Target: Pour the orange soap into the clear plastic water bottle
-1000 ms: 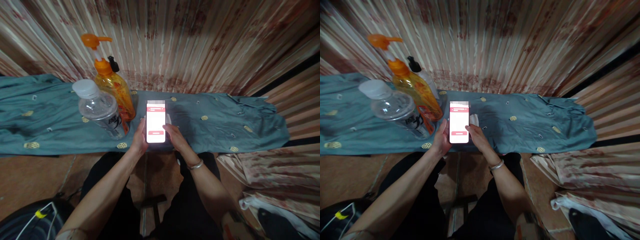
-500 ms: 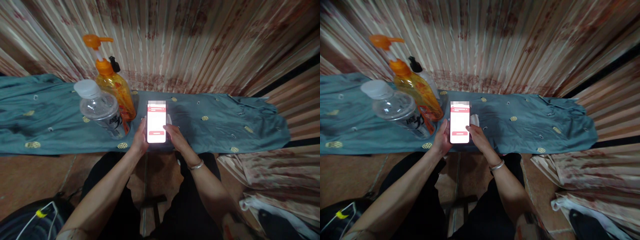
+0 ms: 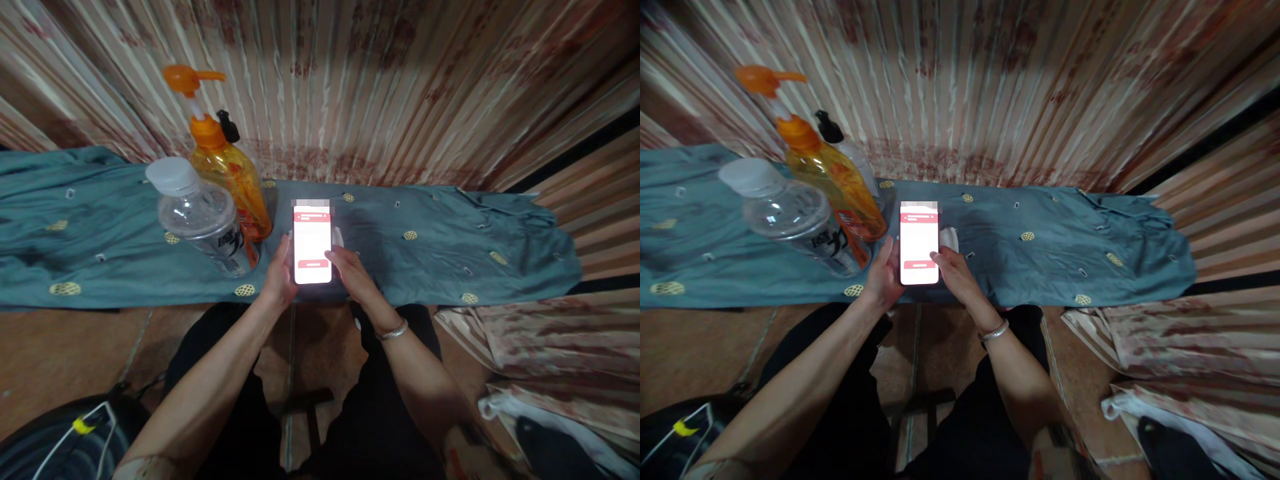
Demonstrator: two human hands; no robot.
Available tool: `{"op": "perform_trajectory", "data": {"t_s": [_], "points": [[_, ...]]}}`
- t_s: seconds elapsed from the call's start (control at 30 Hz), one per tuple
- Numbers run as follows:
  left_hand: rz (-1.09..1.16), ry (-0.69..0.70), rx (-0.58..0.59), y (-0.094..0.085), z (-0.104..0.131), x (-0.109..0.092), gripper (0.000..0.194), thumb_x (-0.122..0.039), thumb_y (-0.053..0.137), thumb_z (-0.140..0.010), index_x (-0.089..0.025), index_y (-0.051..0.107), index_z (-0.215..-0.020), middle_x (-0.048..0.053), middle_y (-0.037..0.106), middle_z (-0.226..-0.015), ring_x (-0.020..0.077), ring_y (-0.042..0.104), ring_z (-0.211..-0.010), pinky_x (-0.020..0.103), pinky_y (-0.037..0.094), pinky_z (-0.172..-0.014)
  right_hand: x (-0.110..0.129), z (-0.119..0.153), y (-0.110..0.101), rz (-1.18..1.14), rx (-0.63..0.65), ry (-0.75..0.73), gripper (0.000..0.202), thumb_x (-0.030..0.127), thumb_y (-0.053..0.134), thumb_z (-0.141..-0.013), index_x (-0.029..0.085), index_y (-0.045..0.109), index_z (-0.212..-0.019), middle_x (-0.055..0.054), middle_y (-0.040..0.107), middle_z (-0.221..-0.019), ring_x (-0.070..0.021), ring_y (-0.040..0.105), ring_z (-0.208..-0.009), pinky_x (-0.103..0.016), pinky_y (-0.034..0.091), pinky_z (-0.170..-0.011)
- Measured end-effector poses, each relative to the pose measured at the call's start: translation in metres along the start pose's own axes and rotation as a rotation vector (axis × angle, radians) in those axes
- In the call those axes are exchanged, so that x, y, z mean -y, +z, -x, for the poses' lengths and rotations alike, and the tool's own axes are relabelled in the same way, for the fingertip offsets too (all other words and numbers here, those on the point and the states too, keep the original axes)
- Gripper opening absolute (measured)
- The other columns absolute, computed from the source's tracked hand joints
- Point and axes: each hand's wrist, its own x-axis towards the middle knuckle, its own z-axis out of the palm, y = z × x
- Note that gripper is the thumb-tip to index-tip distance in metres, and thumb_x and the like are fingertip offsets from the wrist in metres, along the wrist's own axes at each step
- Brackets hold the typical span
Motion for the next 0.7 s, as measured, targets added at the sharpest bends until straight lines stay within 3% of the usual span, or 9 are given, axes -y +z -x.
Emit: {"op": "perform_trajectory", "data": {"t_s": [0.23, 0.43, 0.7], "points": [[-0.007, 0.02, 0.019, -0.0034, -0.0024, 0.0012, 0.065, -0.056, 0.065, -0.115, -0.017, 0.068, -0.167, 0.019, 0.089, -0.144, 0.041, 0.087, -0.133, 0.057, 0.067, -0.121, -0.0025, 0.0004, -0.0032, 0.107, -0.057, -0.037, 0.047, 0.071, 0.091, -0.086, 0.027, 0.078, -0.099, -0.005, 0.086, -0.093, -0.0304, 0.079, -0.094, -0.042, 0.063, -0.09], [-0.005, 0.024, 0.016, -0.0021, -0.0034, 0.0011, 0.06, -0.052, 0.056, -0.119, -0.017, 0.068, -0.166, 0.018, 0.091, -0.141, 0.0398, 0.087, -0.133, 0.056, 0.067, -0.12, 0.0029, 0.0047, -0.0012, 0.1, -0.05, -0.024, 0.054, 0.072, 0.097, -0.082, 0.029, 0.076, -0.107, -0.009, 0.089, -0.103, -0.0343, 0.083, -0.097, -0.046, 0.064, -0.092], [0.001, 0.03, 0.018, -0.0027, -0.0037, 0.0013, 0.06, -0.053, 0.057, -0.118, -0.018, 0.07, -0.166, 0.018, 0.091, -0.141, 0.0404, 0.087, -0.134, 0.057, 0.066, -0.122, 0.0054, 0.0052, -0.0026, 0.161, -0.029, -0.06, 0.05, 0.07, 0.097, -0.083, 0.03, 0.076, -0.104, -0.009, 0.084, -0.097, -0.0375, 0.081, -0.102, -0.048, 0.064, -0.089]]}}
